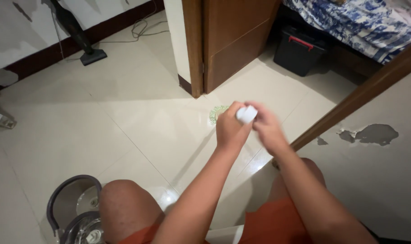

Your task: The person mops the floor using a mop and a bucket, moving the mop head back and forth over the tiled surface.

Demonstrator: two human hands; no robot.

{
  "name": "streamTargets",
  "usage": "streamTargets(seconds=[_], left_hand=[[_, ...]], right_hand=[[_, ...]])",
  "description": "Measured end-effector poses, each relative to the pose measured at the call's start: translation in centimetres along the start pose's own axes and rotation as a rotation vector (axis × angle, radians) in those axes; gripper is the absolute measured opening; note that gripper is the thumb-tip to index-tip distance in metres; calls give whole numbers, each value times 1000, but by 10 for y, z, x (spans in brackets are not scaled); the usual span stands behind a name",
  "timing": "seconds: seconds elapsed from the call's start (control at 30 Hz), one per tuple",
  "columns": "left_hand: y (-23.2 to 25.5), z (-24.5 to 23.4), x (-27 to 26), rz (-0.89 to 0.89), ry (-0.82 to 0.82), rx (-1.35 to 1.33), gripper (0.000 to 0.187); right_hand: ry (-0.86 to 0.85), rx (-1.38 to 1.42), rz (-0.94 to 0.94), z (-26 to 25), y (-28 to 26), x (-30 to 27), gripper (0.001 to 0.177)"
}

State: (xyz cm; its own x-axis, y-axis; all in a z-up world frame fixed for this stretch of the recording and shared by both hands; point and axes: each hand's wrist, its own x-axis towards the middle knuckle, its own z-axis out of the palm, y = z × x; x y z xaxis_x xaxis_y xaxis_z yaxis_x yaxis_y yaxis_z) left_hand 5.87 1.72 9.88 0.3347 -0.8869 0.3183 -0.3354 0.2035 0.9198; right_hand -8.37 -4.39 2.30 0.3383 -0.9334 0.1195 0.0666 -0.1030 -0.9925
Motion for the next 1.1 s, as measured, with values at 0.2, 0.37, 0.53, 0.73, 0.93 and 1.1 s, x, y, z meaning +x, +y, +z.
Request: streamTargets(seconds=[0.2, 0.37, 0.53, 0.73, 0.93, 1.1], left_hand=[[5, 45, 0, 78, -109, 44, 9], [0, 85, -16, 232, -370, 48, 26], [-27, 117, -50, 226, -527, 96, 28], [-73, 147, -50, 208, -464, 146, 23], [-121, 162, -14, 176, -343, 197, 36], [-128, 144, 5, -38, -434, 375, 42]], right_hand=[[102, -365, -549, 18, -113, -56, 44], [437, -180, -597, -19, -107, -76, 6], [595, 22, -609, -76, -114, -116, 16], [497, 192, -658, -98, -81, -98, 33], [502, 196, -657, -98, -49, -46, 20], [359, 222, -537, -76, -25, -39, 23]])
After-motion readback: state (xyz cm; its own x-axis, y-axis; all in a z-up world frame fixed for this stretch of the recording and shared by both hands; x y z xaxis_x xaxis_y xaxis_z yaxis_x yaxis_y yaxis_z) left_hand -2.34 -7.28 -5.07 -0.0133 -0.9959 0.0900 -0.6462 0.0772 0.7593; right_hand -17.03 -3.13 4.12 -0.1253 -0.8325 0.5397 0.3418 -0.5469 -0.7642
